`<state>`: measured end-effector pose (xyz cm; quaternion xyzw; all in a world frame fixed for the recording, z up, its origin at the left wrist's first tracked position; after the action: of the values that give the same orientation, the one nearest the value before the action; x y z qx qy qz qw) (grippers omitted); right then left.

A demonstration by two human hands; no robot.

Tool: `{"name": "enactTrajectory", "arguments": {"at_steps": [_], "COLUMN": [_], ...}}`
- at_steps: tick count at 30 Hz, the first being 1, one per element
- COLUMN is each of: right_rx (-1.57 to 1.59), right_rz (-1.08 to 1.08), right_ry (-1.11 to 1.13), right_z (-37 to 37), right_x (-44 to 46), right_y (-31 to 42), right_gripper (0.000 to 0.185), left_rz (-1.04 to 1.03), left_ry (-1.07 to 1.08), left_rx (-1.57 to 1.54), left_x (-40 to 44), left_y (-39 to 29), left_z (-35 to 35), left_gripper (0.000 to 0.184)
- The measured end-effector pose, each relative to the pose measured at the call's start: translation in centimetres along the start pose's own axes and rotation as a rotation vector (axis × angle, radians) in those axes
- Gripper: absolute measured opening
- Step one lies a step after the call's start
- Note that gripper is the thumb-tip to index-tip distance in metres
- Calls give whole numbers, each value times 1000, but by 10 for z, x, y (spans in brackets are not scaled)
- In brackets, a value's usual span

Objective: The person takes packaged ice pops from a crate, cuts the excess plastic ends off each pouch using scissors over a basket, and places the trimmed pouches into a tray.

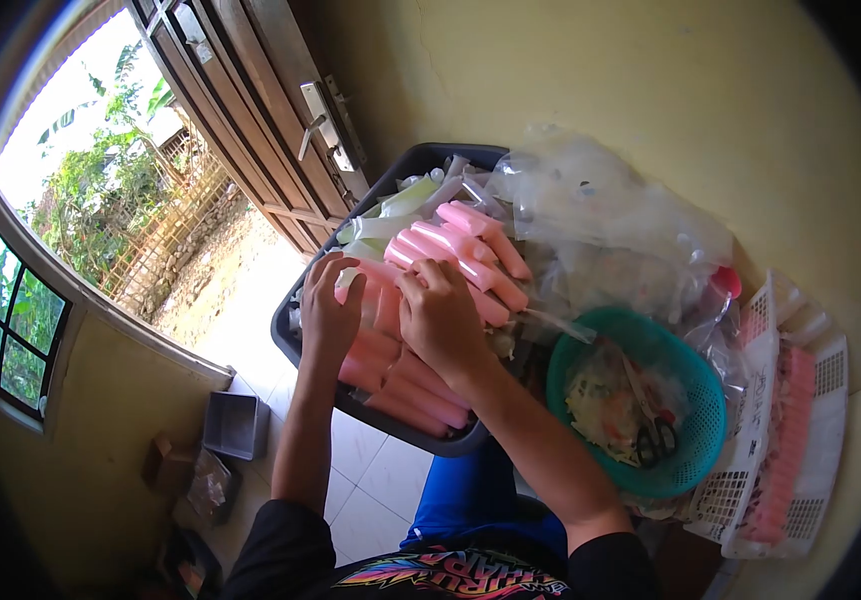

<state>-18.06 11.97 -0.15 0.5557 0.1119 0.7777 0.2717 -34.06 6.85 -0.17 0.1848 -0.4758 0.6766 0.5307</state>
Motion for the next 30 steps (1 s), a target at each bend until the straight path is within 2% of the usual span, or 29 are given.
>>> {"name": "enactTrajectory", "arguments": {"at_steps": [2, 4, 8, 18, 24, 26, 28, 30], "right_rx": [-1, -10, -32, -47, -41, -77, 25, -13], "right_rz": [26, 21, 76, 20, -28, -66, -176, -214], "right_ry": [8, 27, -17, -94, -25, -30, -37, -37], "right_z": [-3, -5, 0, 40, 90, 117, 143, 167], "right_x": [-2, -2, 0, -23, -55, -66, -78, -91], "right_y": [-1, -3, 1, 16, 24, 21, 16, 12], "right_gripper": [15, 15, 13, 20, 22, 21, 20, 18], "left_rz": [-28, 6, -2, -89, -44, -45, -28, -127], "left_ry": [-28, 96, 98, -39, 52, 150, 256, 323], "left_rx": [20, -51, -53, -55, -376, -529, -698, -774], "left_x": [0, -2, -4, -7, -33, -49, -59, -71], "left_y": [-3, 1, 5, -33, -93, -122, -145, -168], "left_z": [3, -3, -7, 18, 26, 22, 20, 15], "left_gripper": [18, 13, 11, 24, 26, 27, 27, 27]}}
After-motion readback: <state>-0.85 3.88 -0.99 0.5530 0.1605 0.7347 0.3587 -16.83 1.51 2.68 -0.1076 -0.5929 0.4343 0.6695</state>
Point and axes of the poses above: each hand's wrist, its own x-axis towards the middle knuckle, its own z-axis out of the back of the hand, y = z × x, the point moved 5 cm from there along x, towards the middle knuckle, and after that the axes turned 10 degrees about -y, right-handed, at the moved point
